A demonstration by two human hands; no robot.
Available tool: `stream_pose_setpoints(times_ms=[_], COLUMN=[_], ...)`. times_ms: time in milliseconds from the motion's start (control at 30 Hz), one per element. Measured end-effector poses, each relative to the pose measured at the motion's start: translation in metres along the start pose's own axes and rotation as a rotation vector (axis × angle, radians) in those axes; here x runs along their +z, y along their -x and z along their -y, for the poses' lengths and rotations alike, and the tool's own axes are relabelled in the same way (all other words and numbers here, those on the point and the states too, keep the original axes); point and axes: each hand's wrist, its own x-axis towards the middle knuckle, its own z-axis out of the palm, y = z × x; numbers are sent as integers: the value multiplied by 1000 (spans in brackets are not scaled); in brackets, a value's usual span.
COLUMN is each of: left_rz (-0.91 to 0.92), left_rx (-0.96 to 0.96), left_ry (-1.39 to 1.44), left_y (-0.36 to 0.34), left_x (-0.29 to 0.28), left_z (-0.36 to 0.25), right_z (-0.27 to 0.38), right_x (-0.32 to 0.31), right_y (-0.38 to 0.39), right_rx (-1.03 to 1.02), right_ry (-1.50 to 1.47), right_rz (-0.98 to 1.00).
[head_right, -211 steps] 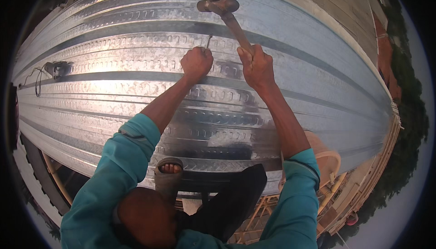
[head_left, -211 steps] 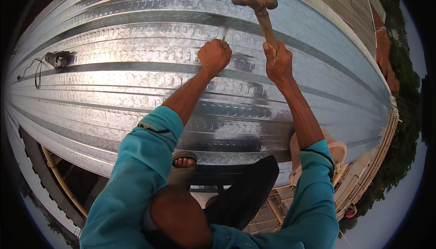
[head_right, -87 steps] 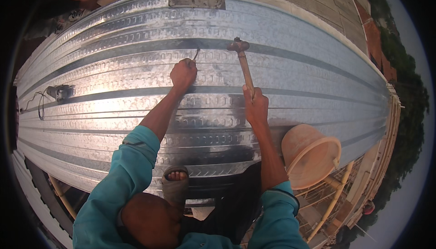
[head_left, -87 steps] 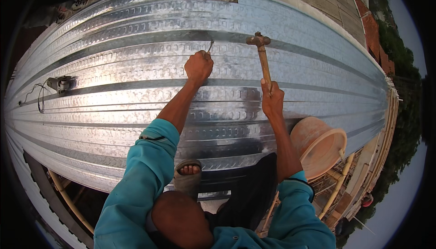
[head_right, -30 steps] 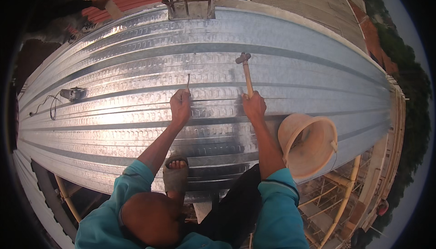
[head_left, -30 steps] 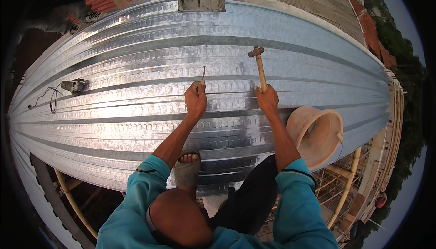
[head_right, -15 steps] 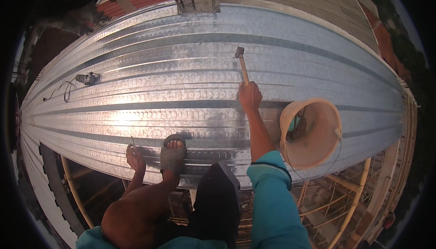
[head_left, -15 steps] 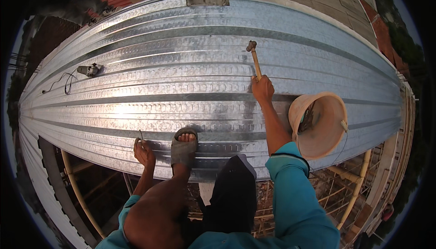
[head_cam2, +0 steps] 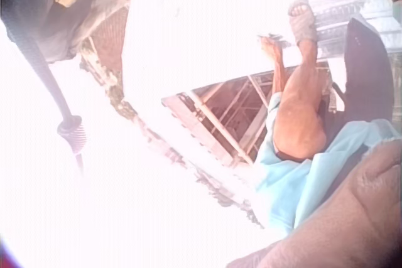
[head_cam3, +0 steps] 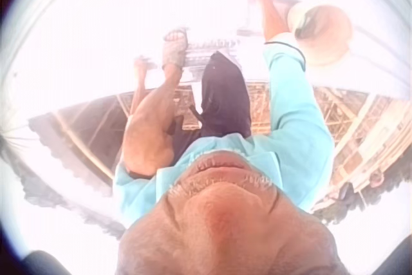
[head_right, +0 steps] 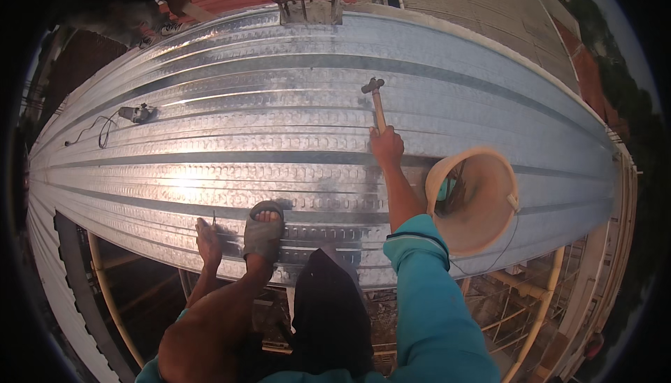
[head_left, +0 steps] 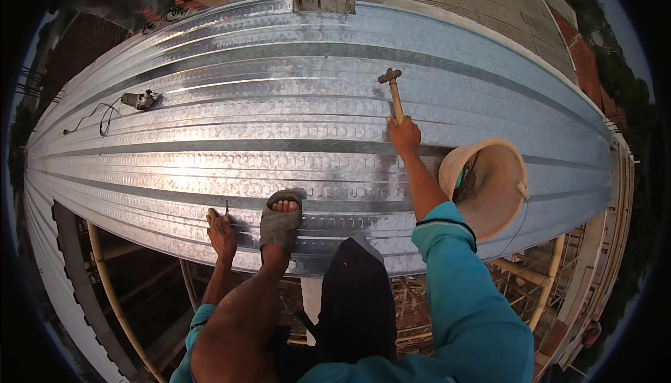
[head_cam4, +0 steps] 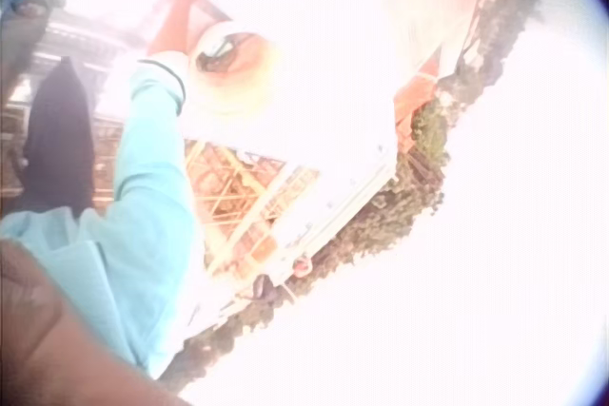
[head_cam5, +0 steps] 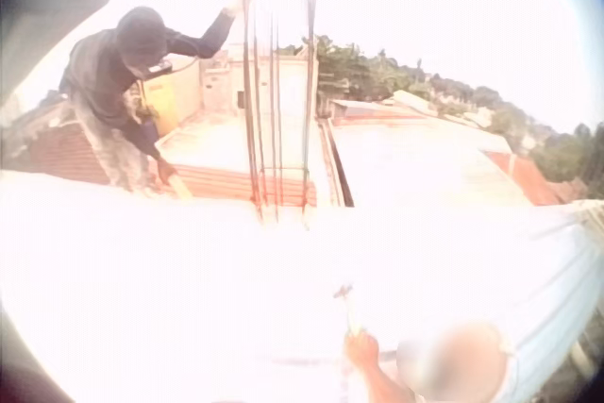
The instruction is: The person hammers nails into a corrugated metal roof sheet using a hammer, then walks across the roof to reposition and continue securing the sheet. The person also briefly handles a bucket and a nail while working.
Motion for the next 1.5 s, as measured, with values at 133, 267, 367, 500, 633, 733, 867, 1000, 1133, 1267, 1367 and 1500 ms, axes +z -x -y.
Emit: stream_pose_setpoints(times_ms=[133, 267, 367, 500, 633, 733, 867, 1000, 1133, 1267, 1367, 1500], left_rz=[108, 130, 171, 231, 259, 261, 236, 201, 233, 255, 288, 217], left_rx=[41, 169, 127, 92, 89, 86, 131, 160, 174, 127, 85, 152], left_ry=[-65, -31, -32, -42, -98, -103, -93, -77, -52, -55, -102, -72], left_y=[-3, -7, -8, -11, -13, -13, -8, -9, -11, -11, -12, -11], left_x=[-12, -14, -14, -14, -14, -13, -12, -14, -21, -26, -26, -21], left_z=[-1, 12, 19, 18, 14, 16, 20, 18, 12, 6, 4, 8], right_z=[-2, -7, -9, -9, -9, -10, -11, -10, -8, -9, -10, -13], right_x=[2, 5, 6, 6, 7, 8, 9, 7, 6, 8, 10, 12], right_y=[1, 3, 2, 2, 1, -1, -2, -3, -1, -1, -2, -2], right_rx=[-61, -95, -105, -85, -41, -20, -22, -44, -79, -71, -80, -103], right_ry=[-15, -18, -24, -14, -35, -30, -1, -4, -43, -50, -74, -33], right_rz=[-63, -92, -100, -104, -95, -76, -59, -66, -81, -91, -114, -135])
